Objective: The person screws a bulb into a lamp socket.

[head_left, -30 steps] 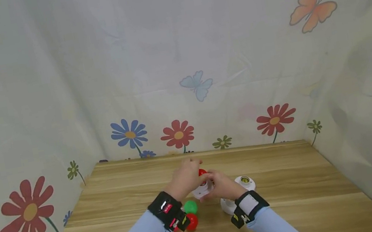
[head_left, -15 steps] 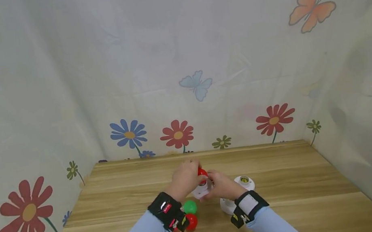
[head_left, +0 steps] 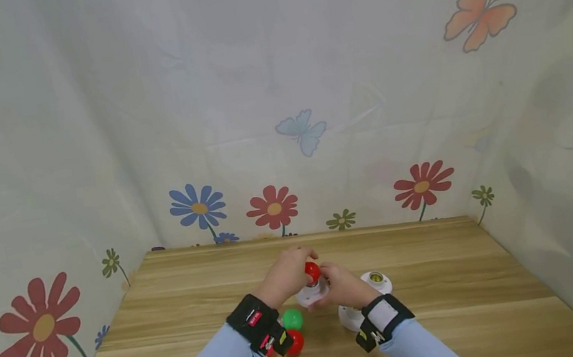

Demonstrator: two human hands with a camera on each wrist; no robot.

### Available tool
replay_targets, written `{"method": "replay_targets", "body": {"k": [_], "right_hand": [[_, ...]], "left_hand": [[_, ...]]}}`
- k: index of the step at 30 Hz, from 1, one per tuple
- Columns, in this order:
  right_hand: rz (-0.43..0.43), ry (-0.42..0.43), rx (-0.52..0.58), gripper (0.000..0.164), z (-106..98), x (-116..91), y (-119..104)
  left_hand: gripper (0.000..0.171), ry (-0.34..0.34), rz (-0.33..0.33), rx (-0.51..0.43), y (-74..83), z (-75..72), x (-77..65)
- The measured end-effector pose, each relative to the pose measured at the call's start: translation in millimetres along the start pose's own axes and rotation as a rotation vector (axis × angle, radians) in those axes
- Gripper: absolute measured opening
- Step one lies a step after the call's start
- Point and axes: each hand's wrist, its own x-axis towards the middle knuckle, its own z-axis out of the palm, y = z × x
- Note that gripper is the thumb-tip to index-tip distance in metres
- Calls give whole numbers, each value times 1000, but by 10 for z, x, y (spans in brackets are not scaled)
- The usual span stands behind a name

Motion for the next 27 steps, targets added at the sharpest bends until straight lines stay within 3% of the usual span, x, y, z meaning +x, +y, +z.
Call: {"method": "replay_targets", "body": {"k": [4, 12, 21, 27], "right_hand": [[-3, -2, 9, 65, 2, -8, -12], [9, -5, 41, 61, 6, -5, -22], [-30, 8, -31, 68, 22, -3, 26], [-31, 8, -9, 69, 28, -4, 21]], "left_hand": [[50, 22, -46, 23, 20, 10, -11], [48, 94, -75, 208, 8, 77, -30], [32, 6, -13, 70, 16, 59, -25], [37, -21, 1, 23, 42, 30, -45]]}}
